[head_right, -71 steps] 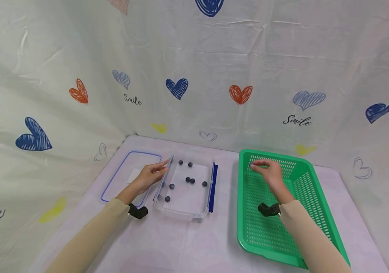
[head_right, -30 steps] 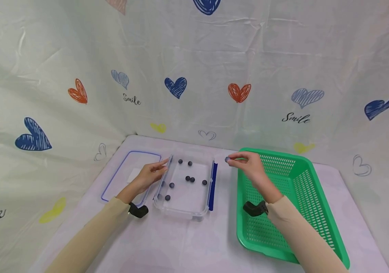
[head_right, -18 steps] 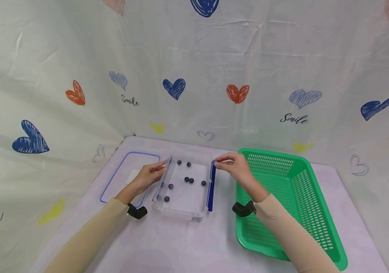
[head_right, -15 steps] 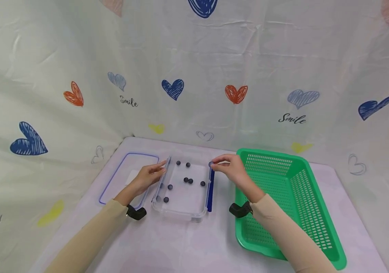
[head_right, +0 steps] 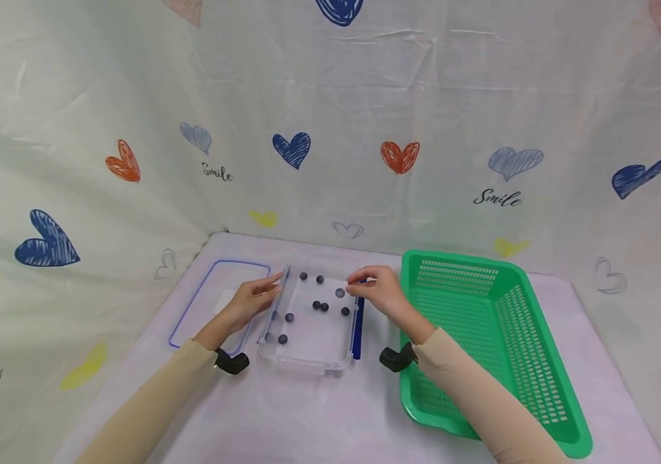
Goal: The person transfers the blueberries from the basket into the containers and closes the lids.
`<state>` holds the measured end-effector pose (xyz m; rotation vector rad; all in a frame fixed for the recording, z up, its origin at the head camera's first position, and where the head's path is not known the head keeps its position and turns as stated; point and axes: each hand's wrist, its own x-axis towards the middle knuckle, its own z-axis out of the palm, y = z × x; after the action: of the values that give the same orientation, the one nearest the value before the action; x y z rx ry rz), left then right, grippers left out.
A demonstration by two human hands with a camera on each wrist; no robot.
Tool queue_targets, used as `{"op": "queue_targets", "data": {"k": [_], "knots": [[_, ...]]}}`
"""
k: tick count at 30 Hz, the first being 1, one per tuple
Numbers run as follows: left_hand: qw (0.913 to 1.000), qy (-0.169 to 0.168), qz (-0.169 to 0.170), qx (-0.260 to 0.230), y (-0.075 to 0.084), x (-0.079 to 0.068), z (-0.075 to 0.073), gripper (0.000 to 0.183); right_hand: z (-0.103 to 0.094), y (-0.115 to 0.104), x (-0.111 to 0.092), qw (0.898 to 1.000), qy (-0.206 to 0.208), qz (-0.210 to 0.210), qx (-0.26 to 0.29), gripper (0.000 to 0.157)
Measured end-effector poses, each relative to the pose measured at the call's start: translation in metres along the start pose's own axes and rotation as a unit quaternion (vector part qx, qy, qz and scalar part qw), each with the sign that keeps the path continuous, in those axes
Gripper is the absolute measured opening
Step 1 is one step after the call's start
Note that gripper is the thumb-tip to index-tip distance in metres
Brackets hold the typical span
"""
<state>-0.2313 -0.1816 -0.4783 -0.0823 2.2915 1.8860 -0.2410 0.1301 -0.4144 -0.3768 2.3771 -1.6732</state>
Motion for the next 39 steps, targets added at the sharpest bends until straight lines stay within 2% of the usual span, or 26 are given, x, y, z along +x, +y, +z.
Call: {"op": "queue_targets", "data": {"k": [10,18,21,26,29,34,36,39], "knots": [[0.9999,0.015,0.005,0.005,-0.002,0.002,0.002,0.050,-0.004,0.006,-0.004,1.000,0.014,0.003,0.010,0.018],[0.9987,0.046,0.020,0.009,0.001,0.002,0.003,0.045,-0.021,0.010,-0.014,0.999,0.034,0.011,0.016,0.027],[0.9971,0.069,0.025,0.019,0.004,0.003,0.005,0.042,-0.028,0.011,-0.017,0.999,0.045,0.014,0.014,0.027],[0.9940,0.103,0.035,-0.007,0.005,0.006,0.008,0.037,-0.040,0.011,-0.022,0.998,0.056,0.015,0.031,0.032],[0.9923,0.109,0.058,-0.010,0.001,0.009,0.009,0.036,-0.049,0.014,-0.026,0.997,0.070,0.016,0.030,0.035],[0.9884,0.113,0.091,0.046,-0.008,0.005,0.006,0.038,-0.066,0.024,-0.035,0.995,0.101,-0.011,0.003,0.039],[0.9858,0.115,0.100,0.071,-0.010,0.001,0.003,0.039,-0.073,0.029,-0.039,0.992,0.122,-0.026,-0.034,0.040],[0.9792,0.104,0.135,0.110,-0.011,-0.002,-0.004,0.042,-0.085,0.036,-0.048,0.981,0.158,-0.044,-0.106,0.044]]}}
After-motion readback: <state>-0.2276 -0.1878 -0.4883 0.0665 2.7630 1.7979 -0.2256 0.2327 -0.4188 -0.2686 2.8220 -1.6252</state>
